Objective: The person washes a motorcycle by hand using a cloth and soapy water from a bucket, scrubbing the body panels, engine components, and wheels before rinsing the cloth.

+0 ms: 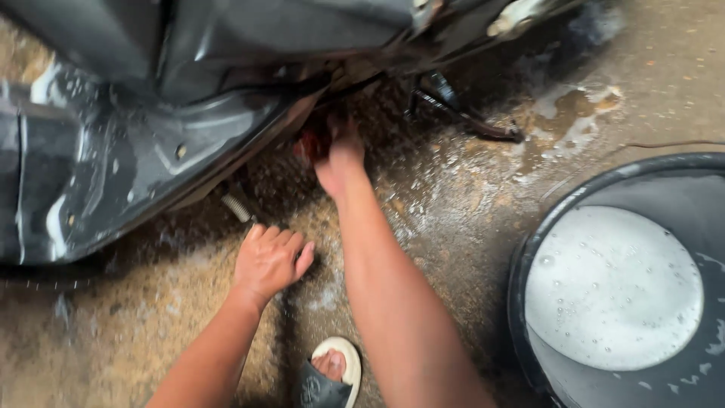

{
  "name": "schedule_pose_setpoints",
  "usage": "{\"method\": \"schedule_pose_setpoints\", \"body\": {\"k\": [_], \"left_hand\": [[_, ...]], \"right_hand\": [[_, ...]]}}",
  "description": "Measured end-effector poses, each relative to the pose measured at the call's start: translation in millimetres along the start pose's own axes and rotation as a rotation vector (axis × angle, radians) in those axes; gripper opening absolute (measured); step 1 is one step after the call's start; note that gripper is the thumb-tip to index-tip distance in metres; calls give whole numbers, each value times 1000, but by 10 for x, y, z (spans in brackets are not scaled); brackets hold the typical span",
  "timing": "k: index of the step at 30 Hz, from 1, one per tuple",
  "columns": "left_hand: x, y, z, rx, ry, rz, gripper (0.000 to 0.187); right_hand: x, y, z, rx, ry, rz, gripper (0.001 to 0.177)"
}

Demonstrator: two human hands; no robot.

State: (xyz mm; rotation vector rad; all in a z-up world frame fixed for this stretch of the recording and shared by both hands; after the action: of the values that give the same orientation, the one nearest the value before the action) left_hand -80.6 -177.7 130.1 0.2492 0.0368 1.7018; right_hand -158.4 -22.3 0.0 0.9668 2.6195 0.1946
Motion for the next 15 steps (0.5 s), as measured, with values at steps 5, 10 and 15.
{"method": "schedule_pose_setpoints", "body": {"k": [5, 10, 15], "left_hand": [[-53, 81, 40, -113, -89, 8, 21], [-149, 190, -91, -231, -26, 22, 25], [-189, 282, -317, -230, 164, 71, 29]], "right_hand": [[-35, -269, -98, 130, 11, -181, 24], [74, -100, -128, 30, 183, -85, 36], [337, -282, 19, -44, -18, -191, 50]]}}
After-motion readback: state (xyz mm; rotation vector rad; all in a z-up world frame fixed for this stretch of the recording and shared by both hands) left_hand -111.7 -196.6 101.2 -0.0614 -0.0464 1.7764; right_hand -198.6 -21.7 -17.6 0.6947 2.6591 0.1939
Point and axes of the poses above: each hand's wrist, its own x-axis towards the middle knuckle, its own z-axis out of the back of the hand, y = z × x, the point moved 10 cm from there along x, towards the middle knuckle, and after that the axes turned 3 degrees about y, right-handed, at the moved point
